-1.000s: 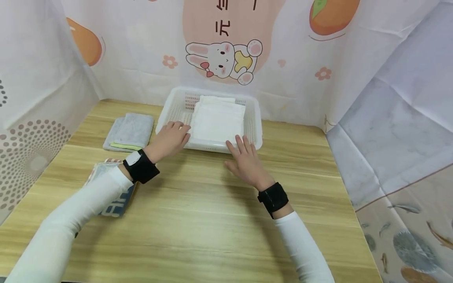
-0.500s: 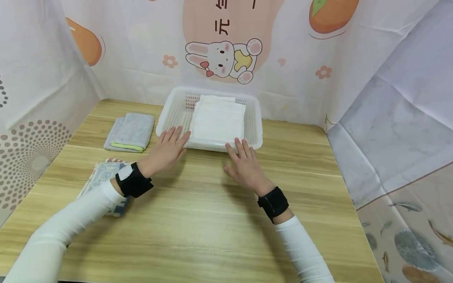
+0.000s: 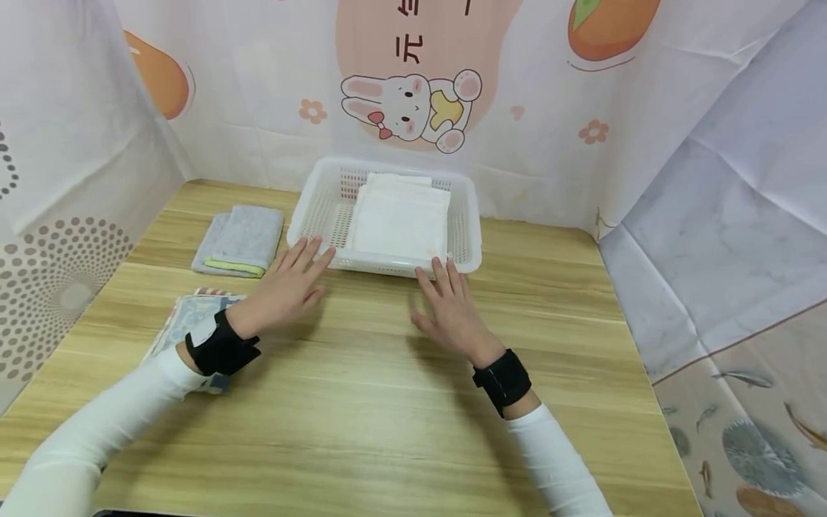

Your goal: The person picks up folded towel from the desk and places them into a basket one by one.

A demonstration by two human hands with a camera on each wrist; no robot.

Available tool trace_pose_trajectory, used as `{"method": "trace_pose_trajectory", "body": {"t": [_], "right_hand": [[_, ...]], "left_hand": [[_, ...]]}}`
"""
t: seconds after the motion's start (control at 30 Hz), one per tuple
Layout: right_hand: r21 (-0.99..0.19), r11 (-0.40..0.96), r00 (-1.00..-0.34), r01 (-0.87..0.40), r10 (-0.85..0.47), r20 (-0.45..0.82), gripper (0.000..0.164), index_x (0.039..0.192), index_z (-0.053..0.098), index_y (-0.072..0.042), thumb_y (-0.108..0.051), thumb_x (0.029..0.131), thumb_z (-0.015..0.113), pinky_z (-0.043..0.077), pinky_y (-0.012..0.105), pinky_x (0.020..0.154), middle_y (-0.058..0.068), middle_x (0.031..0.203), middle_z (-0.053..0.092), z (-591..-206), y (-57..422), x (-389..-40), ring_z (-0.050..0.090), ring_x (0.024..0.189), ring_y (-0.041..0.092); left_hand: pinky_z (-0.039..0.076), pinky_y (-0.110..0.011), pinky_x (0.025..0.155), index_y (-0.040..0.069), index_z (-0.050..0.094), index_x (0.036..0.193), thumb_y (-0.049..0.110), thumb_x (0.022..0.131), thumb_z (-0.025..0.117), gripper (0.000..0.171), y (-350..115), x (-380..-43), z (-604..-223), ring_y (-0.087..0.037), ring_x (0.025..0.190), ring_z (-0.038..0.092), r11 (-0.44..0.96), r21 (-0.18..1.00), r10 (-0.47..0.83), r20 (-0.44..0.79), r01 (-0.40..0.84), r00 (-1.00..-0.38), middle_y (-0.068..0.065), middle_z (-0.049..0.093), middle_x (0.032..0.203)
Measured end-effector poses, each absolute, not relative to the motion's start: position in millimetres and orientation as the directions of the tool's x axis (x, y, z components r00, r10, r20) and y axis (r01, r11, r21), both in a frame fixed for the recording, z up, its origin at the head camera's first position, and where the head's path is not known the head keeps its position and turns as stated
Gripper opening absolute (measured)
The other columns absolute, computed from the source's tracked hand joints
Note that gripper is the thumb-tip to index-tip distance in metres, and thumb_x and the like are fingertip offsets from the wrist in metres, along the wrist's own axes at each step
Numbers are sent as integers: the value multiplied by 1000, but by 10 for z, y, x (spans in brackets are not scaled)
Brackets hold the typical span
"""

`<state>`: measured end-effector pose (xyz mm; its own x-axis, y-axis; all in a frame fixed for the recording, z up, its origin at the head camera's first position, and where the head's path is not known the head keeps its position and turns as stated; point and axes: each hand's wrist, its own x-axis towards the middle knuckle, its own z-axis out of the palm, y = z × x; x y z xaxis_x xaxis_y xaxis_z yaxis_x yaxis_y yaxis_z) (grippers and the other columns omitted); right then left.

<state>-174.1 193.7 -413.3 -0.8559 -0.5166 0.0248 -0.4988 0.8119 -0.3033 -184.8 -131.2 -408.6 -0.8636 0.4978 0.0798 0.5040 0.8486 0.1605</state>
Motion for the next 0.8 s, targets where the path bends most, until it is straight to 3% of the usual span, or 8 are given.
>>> {"method": "trace_pose_trajectory", "body": {"t": [0.4, 0.8], "right_hand": [[-373, 799, -860, -472, -511, -5, 82, 159, 15, -4, -30, 98, 64, 2, 62, 118, 25, 164, -1, -4121, 1936, -1673, -10, 151, 40], [-350, 800, -856, -488, -516, 15, 82, 158, 16, -3, -30, 97, 64, 5, 64, 117, 26, 164, 1, -4151, 1944, -1679, -6, 150, 43]], "left_hand": [[14, -62, 117, 0, 20, 157, 20, 98, 61, 75, -1470, -1782, -4116, -47, 148, 10, 857, 190, 476, 65, 479, -877, -25, 8, 163], [17, -66, 114, 2, 20, 157, 20, 97, 63, 76, -1713, -1700, -4024, -50, 147, 10, 834, 247, 508, 8, 494, -861, -24, 8, 164]]}}
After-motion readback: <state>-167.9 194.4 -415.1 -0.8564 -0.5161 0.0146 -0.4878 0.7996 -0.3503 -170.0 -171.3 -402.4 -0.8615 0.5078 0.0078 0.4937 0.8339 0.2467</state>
